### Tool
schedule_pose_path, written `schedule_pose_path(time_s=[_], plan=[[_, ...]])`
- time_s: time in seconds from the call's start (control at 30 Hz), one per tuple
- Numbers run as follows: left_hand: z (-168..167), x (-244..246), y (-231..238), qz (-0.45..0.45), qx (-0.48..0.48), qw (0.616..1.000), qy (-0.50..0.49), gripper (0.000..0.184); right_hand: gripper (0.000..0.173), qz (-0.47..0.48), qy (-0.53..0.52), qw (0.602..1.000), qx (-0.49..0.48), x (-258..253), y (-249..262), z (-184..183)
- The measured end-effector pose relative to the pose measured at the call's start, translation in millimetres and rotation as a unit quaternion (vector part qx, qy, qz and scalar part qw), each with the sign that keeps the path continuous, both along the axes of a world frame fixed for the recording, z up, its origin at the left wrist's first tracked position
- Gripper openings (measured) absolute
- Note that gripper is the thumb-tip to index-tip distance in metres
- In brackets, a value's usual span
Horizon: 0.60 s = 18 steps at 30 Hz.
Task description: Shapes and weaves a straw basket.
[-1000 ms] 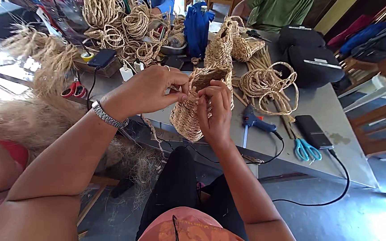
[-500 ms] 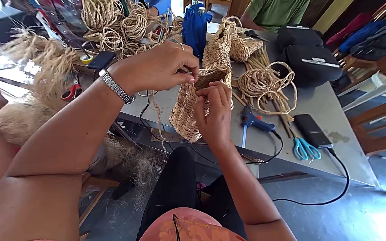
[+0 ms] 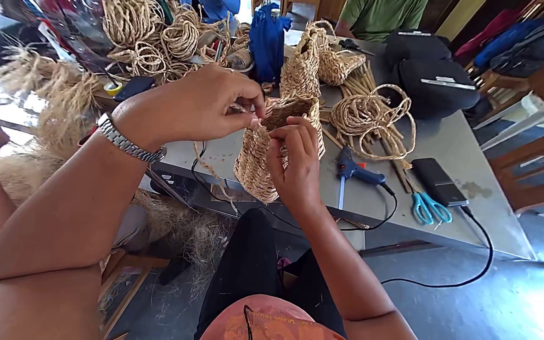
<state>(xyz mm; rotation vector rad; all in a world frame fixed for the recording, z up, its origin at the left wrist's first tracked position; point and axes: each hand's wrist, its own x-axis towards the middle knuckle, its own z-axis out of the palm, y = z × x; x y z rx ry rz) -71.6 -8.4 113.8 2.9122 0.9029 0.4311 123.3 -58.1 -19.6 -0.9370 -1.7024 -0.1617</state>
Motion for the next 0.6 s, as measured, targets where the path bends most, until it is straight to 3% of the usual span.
schedule_pose_path(time_s=[0.2, 0.5, 0.6], plan=[[-15, -10, -13, 0.024, 0.015, 0.999, 0.032, 0.029, 0.024, 0.036, -0.004, 0.999, 0.007, 4, 5, -9], [-74, -3, -42, 0.116, -0.165, 0.972, -0.124, 0.026, 0.027, 0.087, 0.031, 0.995, 0.048, 9, 19, -28], [-98, 9, -60, 0.147, -0.071, 0.971, -0.174, 0.026, 0.021, 0.08, 0.041, 0.993, 0.078, 4, 22, -30]])
